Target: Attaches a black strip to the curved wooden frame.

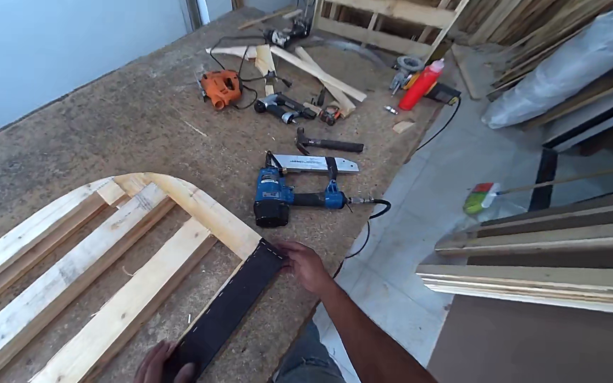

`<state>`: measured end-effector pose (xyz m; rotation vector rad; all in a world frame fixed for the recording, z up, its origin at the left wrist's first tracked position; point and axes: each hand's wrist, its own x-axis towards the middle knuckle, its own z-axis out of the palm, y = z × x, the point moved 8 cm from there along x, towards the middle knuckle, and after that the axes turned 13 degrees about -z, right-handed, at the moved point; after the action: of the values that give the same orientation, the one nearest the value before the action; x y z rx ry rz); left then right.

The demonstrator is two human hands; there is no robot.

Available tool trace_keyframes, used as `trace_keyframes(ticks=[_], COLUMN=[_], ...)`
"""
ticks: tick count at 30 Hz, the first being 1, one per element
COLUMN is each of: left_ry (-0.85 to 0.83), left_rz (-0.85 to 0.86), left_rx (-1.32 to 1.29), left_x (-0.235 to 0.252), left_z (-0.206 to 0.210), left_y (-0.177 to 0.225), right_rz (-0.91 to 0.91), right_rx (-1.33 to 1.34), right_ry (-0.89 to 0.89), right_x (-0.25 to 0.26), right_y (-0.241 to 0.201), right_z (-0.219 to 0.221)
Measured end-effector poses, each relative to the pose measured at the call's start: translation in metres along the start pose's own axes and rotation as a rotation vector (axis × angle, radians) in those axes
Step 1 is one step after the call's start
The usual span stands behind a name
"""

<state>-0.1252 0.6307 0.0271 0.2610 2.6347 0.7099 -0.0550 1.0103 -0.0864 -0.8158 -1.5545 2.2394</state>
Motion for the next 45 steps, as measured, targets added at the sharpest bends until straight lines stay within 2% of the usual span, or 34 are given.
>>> trace_keyframes(ticks=[2, 4, 6, 10, 14, 18, 24, 31, 36, 41, 43, 45], left_ry=[-0.089, -0.127, -0.139, -0.138, -0.174, -0.129, -0.082, -0.127, -0.137, 0.025, 0.080, 0.094], left_rz=[-0.014, -0.059, -0.081, -0.086, -0.208, -0.202, -0.177, -0.240, -0.226, -0.121, -0.093, -0.085], left_rx=[0.130, 0.233, 0.315, 0.463, 0.548, 0.583, 0.573, 0.607, 0.624, 0.582, 0.567, 0.552], left_x=[0.018, 0.038, 0.058, 0.087, 0.097, 0.097, 0.095, 0.095, 0.098, 0.099, 0.097, 0.097], left_z=[0.032, 0.053, 0.072, 0.101, 0.112, 0.111, 0.106, 0.108, 0.115, 0.114, 0.113, 0.113], left_y=[0.041, 0.075, 0.105, 0.145, 0.158, 0.165, 0.169, 0.168, 0.167, 0.167, 0.168, 0.168], right_rz=[0.002, -0.095, -0.211, -0.302, -0.426, -0.498, -0.584, -0.509, -0.485, -0.568, -0.440, -0.208], right_rx=[-0.378, -0.712, -0.878, -0.918, -0.877, -0.885, -0.912, -0.935, -0.909, -0.862, -0.820, -0.716], right_ry=[-0.092, -0.270, -0.432, -0.660, -0.715, -0.785, -0.786, -0.799, -0.729, -0.576, -0.577, -0.569], right_x=[0.011, 0.027, 0.042, 0.062, 0.070, 0.073, 0.078, 0.081, 0.080, 0.069, 0.066, 0.065], right_y=[-0.005, -0.017, -0.020, -0.014, -0.017, -0.023, -0.025, -0.019, -0.020, -0.020, -0.020, -0.023], right_z=[-0.009, -0.005, 0.001, 0.012, 0.019, 0.028, 0.030, 0.034, 0.030, 0.017, 0.012, 0.009])
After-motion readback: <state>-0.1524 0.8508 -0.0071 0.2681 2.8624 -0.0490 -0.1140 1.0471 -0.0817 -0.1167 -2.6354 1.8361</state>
